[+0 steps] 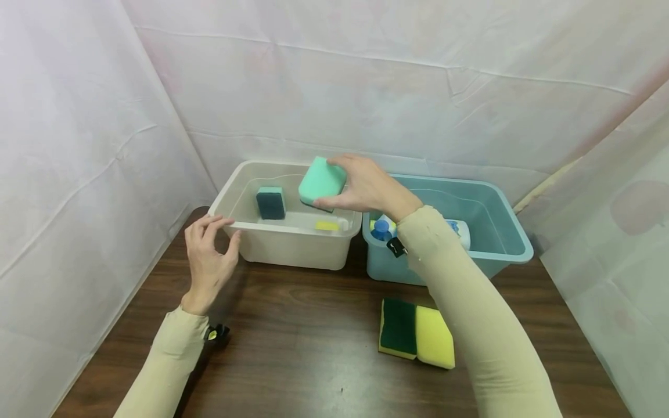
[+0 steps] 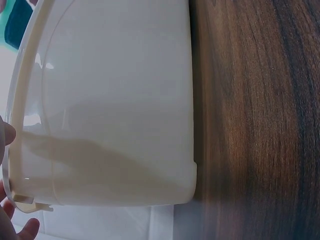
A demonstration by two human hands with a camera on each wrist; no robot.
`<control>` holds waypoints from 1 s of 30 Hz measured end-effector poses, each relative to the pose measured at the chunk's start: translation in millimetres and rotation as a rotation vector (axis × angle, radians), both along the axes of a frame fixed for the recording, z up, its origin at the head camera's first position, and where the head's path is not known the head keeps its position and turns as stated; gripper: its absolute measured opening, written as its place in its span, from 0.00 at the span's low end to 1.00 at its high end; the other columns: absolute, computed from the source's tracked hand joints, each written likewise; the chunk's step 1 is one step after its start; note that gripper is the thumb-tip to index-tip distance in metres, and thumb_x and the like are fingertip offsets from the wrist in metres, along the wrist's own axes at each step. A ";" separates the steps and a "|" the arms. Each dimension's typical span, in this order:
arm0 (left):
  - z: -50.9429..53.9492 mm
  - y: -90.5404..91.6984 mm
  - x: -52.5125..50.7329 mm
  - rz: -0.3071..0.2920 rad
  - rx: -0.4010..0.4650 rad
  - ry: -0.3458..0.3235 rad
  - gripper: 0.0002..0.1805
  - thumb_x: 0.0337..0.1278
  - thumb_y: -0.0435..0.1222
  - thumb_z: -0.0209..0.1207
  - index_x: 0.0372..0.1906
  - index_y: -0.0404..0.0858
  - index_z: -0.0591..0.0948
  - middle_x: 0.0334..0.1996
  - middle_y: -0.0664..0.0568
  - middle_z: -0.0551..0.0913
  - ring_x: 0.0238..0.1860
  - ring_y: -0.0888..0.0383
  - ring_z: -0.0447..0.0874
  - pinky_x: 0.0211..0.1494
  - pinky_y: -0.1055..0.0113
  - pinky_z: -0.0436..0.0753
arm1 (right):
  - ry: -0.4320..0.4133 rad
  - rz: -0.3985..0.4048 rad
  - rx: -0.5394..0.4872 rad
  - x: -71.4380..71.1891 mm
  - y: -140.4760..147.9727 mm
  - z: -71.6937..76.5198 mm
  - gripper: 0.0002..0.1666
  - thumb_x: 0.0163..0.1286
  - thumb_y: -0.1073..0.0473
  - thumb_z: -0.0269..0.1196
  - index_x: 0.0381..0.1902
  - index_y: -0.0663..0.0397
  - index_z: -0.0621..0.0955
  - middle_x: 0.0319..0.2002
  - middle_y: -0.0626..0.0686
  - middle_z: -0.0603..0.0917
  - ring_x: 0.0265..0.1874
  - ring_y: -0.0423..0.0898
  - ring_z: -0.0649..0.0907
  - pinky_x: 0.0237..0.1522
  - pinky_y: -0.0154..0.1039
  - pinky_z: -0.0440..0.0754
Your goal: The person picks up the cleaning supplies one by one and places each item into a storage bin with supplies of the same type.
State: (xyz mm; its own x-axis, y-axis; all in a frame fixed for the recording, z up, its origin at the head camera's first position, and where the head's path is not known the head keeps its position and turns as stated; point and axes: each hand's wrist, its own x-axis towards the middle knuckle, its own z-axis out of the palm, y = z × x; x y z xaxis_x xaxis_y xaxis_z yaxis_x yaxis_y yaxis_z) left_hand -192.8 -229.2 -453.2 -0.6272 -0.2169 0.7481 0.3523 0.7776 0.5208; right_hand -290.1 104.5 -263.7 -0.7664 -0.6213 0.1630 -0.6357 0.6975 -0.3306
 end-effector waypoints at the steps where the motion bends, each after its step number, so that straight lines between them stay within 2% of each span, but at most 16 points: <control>1: 0.0 0.2 0.0 0.000 -0.001 0.000 0.15 0.66 0.39 0.70 0.53 0.36 0.87 0.60 0.34 0.79 0.69 0.33 0.69 0.72 0.36 0.69 | -0.003 -0.001 0.003 -0.6 -0.4 0.1 0.59 0.60 0.29 0.75 0.79 0.54 0.71 0.77 0.58 0.74 0.76 0.58 0.73 0.73 0.60 0.77; 11: -0.5 1.3 -0.6 -0.004 -0.010 0.000 0.16 0.67 0.40 0.70 0.53 0.36 0.87 0.61 0.35 0.79 0.70 0.33 0.69 0.72 0.36 0.70 | -0.006 -0.007 0.046 -3.6 -2.5 1.7 0.58 0.60 0.29 0.74 0.79 0.54 0.71 0.78 0.58 0.73 0.76 0.59 0.73 0.73 0.59 0.77; 24: 0.0 0.9 2.2 -0.003 -0.006 -0.008 0.16 0.67 0.40 0.70 0.54 0.36 0.87 0.61 0.34 0.78 0.70 0.33 0.68 0.72 0.36 0.69 | -0.026 -0.003 0.071 -10.6 -11.0 4.6 0.58 0.60 0.29 0.73 0.79 0.55 0.71 0.76 0.59 0.75 0.72 0.58 0.76 0.67 0.57 0.81; 30: -0.5 0.9 -0.2 -0.002 -0.012 0.000 0.16 0.66 0.39 0.70 0.53 0.36 0.87 0.61 0.35 0.79 0.70 0.33 0.69 0.72 0.36 0.70 | -0.029 0.006 0.075 -14.6 -13.9 5.4 0.58 0.60 0.29 0.73 0.79 0.56 0.71 0.75 0.59 0.76 0.70 0.58 0.77 0.66 0.56 0.82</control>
State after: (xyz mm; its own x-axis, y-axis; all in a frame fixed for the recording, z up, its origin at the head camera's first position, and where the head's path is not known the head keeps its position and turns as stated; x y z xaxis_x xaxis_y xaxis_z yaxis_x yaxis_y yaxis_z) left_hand -193.0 -228.3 -453.7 -0.6277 -0.2070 0.7504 0.3536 0.7830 0.5118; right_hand -304.7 90.6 -258.3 -0.7666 -0.6353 0.0935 -0.6306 0.7174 -0.2960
